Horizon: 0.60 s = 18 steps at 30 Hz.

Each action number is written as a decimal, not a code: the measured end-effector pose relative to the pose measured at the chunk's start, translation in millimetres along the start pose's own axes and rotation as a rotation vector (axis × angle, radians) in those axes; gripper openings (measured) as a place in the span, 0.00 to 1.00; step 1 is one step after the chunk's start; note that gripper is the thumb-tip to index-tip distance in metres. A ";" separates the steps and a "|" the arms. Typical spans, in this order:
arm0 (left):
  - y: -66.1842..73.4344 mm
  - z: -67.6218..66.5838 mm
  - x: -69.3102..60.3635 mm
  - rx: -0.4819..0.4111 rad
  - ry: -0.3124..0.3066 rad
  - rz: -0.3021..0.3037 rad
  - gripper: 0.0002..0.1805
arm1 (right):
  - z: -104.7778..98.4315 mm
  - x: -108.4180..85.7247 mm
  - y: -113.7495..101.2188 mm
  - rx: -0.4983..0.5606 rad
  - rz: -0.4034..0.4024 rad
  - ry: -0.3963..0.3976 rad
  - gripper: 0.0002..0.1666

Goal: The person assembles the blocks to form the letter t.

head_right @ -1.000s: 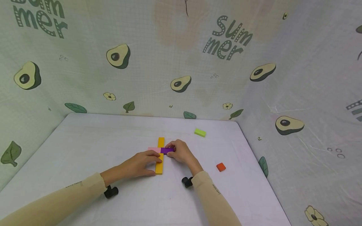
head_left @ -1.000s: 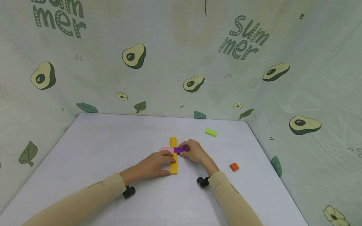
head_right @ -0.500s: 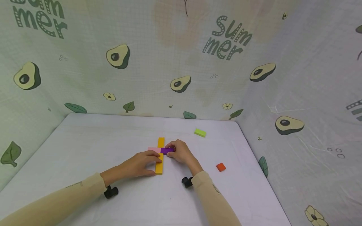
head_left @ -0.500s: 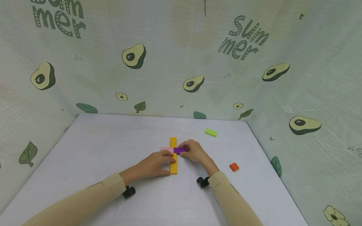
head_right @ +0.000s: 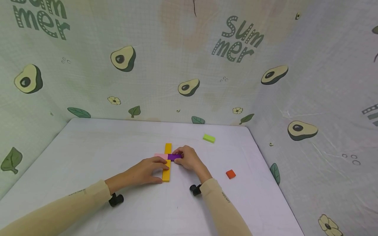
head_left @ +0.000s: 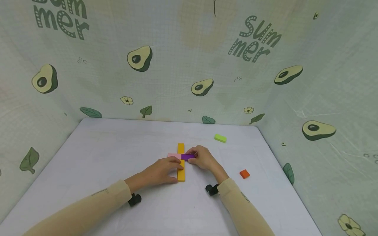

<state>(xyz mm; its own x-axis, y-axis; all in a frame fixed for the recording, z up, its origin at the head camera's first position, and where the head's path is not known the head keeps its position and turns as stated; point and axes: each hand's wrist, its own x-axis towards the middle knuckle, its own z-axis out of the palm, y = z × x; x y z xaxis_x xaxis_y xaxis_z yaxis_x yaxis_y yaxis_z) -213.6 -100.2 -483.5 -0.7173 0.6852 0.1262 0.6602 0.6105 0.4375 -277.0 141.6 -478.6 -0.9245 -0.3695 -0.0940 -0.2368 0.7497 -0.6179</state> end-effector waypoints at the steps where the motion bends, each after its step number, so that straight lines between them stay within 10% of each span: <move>1: -0.1 0.2 0.1 0.000 0.001 0.000 0.25 | 0.0 0.1 -0.1 0.000 -0.001 0.000 0.14; 18: -4.4 1.2 5.7 0.015 -0.027 -0.040 0.26 | -0.6 0.3 1.4 0.003 -0.004 -0.011 0.15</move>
<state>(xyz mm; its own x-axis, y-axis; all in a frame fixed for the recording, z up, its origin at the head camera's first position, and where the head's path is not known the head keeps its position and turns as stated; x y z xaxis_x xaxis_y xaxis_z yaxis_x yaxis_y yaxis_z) -220.3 -98.5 -485.8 -0.7369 0.6706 0.0850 0.6347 0.6431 0.4284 -277.8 142.9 -479.0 -0.9202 -0.3783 -0.1001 -0.2395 0.7467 -0.6205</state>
